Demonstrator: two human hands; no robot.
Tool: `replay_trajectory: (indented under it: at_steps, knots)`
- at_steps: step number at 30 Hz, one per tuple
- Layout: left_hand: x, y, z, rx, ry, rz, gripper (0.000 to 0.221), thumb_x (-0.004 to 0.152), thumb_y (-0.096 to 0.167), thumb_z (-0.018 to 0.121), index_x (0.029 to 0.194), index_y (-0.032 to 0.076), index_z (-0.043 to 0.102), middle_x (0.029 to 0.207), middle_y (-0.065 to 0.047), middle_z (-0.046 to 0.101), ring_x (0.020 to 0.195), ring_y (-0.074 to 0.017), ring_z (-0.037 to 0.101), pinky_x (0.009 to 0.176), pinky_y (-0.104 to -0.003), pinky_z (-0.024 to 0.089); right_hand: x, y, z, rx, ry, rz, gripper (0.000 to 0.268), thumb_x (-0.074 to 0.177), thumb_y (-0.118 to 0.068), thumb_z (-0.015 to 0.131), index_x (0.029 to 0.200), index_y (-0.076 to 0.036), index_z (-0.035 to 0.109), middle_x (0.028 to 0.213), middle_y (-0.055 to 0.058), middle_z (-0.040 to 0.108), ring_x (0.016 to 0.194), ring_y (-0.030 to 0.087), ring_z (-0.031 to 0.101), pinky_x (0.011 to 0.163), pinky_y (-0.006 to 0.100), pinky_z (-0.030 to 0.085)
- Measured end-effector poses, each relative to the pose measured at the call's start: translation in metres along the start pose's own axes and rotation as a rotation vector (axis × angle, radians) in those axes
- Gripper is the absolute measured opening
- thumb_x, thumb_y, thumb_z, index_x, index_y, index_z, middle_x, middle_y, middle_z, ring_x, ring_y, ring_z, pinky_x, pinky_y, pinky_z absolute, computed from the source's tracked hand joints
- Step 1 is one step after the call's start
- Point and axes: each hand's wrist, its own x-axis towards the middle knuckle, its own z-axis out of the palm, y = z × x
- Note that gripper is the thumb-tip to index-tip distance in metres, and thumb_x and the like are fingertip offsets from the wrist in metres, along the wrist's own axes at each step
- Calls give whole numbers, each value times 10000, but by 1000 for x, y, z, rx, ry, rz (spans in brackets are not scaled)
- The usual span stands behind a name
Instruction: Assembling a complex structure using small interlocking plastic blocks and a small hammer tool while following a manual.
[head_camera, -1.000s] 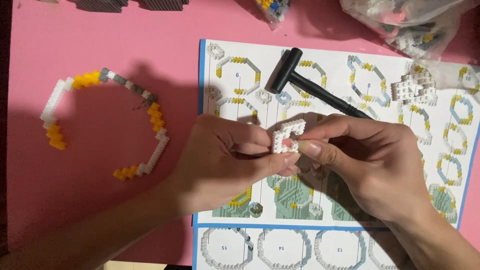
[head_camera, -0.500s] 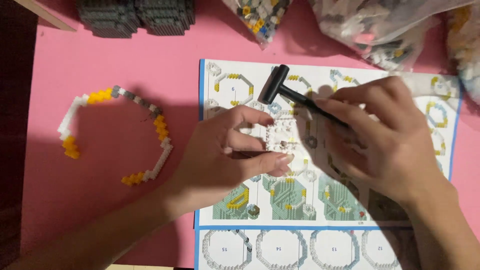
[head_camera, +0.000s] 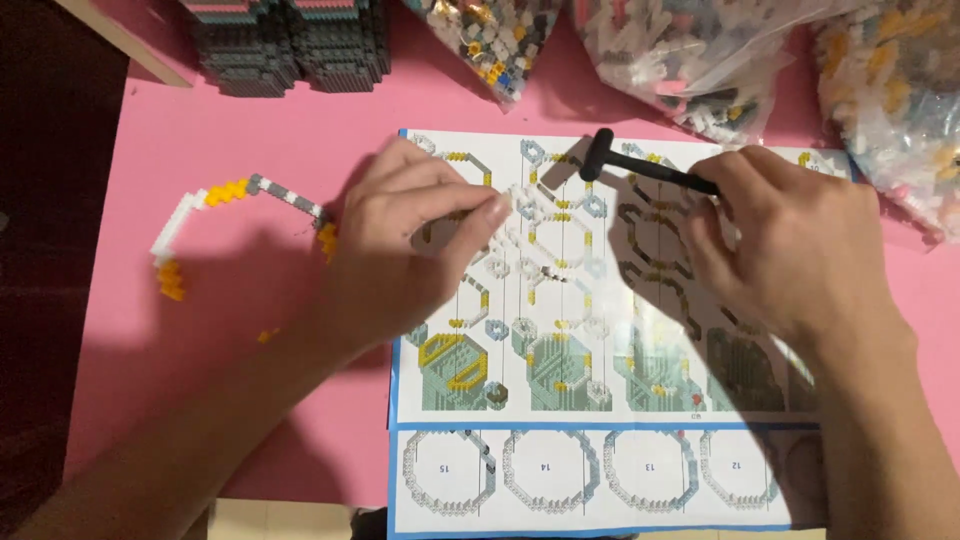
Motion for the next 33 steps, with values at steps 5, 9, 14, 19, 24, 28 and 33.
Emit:
replay_trajectory:
  at_steps: [5, 9, 14, 19, 24, 28, 33]
  knots:
    - [-3, -8, -4, 171, -40, -16, 202, 1022, 231, 737, 920, 123, 874, 867, 9, 612, 953, -236, 486, 949, -414, 380, 5, -6, -7, 428, -26, 163, 284, 1121, -199, 621, 959, 0, 743, 616, 88, 591, 463, 205, 437, 513, 386, 339]
    - [-3, -5, -6, 283, -37, 94, 140, 996, 276, 829, 929, 169, 891, 954, 4, 578, 988, -273, 470, 912, -469, 373, 12, -24, 2, 614, -11, 122, 633, 1206, -203, 427, 589, -79, 367, 494, 13, 309, 424, 163, 244, 446, 380, 158]
    - [-6, -9, -2, 349, -2, 114, 71, 938, 292, 924, 919, 226, 904, 1064, 26, 621, 1041, -278, 483, 879, -470, 361, 17, -45, 9, 477, 68, 66, 641, 1209, -194, 461, 577, -94, 411, 487, 4, 352, 415, 152, 283, 454, 366, 166]
    - [-7, -16, 0, 280, -33, 55, 112, 910, 333, 911, 953, 229, 904, 1019, 37, 618, 1017, -259, 474, 873, -445, 354, 21, -51, 11, 670, 118, 192, 623, 1210, -157, 450, 610, -80, 299, 515, 14, 255, 499, 140, 212, 529, 373, 144]
    - [-9, -19, 4, 305, -9, 29, 133, 876, 368, 948, 932, 256, 904, 983, 68, 588, 1008, -242, 472, 887, -434, 357, 19, -43, 23, 471, 83, 22, 614, 1195, -85, 470, 582, -107, 437, 483, 2, 367, 381, 136, 292, 399, 333, 180]
    - [-9, -19, 5, 321, 9, 44, 130, 873, 362, 959, 906, 250, 901, 969, 75, 588, 990, -236, 473, 849, -423, 347, 19, -46, 16, 551, 119, 20, 614, 1147, 3, 493, 560, -89, 334, 478, 19, 303, 418, 138, 240, 450, 356, 152]
    - [-8, -20, 6, 315, 15, 40, 121, 872, 355, 960, 872, 253, 896, 947, 78, 582, 987, -234, 478, 856, -428, 346, 20, -50, 18, 534, 90, 20, 573, 1175, -77, 486, 619, -61, 349, 521, 35, 295, 456, 174, 249, 494, 394, 186]
